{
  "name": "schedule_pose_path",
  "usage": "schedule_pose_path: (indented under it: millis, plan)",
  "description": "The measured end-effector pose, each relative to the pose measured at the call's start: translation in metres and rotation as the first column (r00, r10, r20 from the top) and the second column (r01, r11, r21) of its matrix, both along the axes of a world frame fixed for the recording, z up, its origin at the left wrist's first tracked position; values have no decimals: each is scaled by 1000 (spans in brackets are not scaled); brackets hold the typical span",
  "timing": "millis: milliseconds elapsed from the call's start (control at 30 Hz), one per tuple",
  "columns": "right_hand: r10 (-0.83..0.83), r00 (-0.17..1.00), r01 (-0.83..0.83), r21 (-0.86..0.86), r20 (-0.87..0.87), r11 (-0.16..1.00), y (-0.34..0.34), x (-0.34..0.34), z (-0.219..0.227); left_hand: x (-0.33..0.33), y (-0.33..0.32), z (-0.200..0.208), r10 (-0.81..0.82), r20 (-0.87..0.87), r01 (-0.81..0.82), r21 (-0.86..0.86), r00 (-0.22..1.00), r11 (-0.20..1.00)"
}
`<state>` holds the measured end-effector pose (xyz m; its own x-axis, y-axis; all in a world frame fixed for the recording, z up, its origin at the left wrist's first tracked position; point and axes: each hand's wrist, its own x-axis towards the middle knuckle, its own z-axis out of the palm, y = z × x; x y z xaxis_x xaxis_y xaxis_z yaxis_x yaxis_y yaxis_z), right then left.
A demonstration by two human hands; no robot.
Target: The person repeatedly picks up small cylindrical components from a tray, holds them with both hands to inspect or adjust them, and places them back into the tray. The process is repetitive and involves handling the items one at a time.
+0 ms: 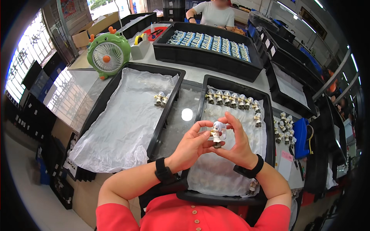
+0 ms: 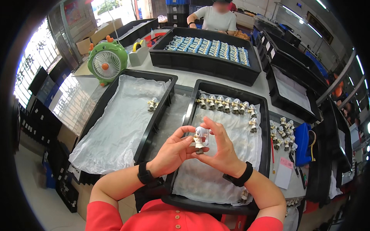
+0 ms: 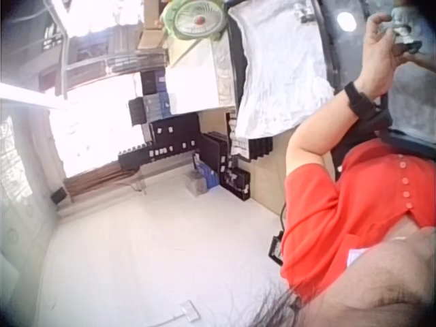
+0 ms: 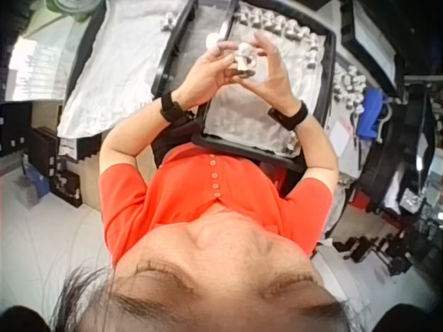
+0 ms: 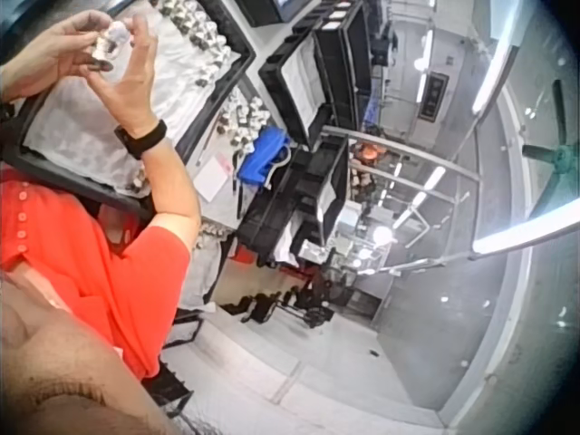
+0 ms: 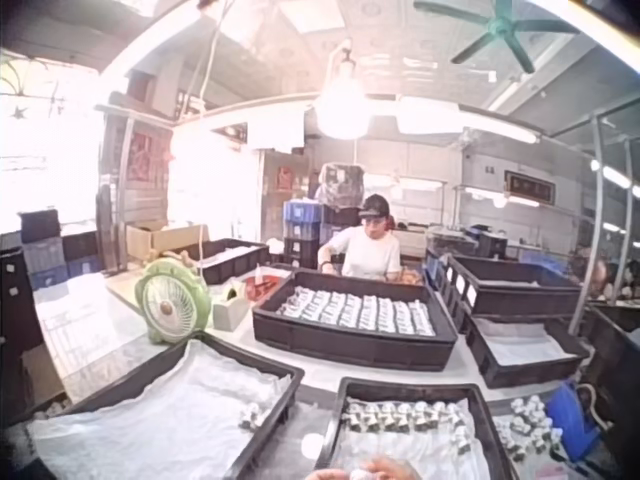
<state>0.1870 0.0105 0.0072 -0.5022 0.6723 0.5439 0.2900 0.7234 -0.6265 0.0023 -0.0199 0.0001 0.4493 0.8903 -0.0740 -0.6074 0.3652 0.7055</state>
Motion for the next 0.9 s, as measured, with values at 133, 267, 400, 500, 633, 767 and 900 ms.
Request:
schedule_pose_path:
  millis: [133, 267, 400, 500, 633, 767, 900]
  plan:
    - [0, 999, -5, 170, 33, 985, -1, -4, 3, 5, -4, -1, 39, -65, -40, -14, 997, 999]
    - [5, 988, -49, 288, 152, 956, -4, -9, 4, 7, -6, -5, -16, -138, 31, 112, 990, 993]
    - [33, 998, -37, 91, 46, 995, -7, -9, 2, 5, -5, 1, -111, -13, 111, 35, 994, 993]
    - [88, 996, -88, -5, -18, 996, -7, -7, 6, 5, -4, 3, -134, 43, 134, 7, 990, 991]
    - [107, 994, -107, -34, -10, 994, -4, -6, 5, 3, -2, 4, -147, 49, 145, 41, 988, 989]
    - [130, 990, -137, -154, -55, 979, -3, -4, 1, 5, -1, 1, -123, 95, 121, 24, 988, 992]
    - [151, 987, -158, -178, -50, 971, -1, -3, 3, 5, -1, 0, -113, 99, 111, 25, 989, 993]
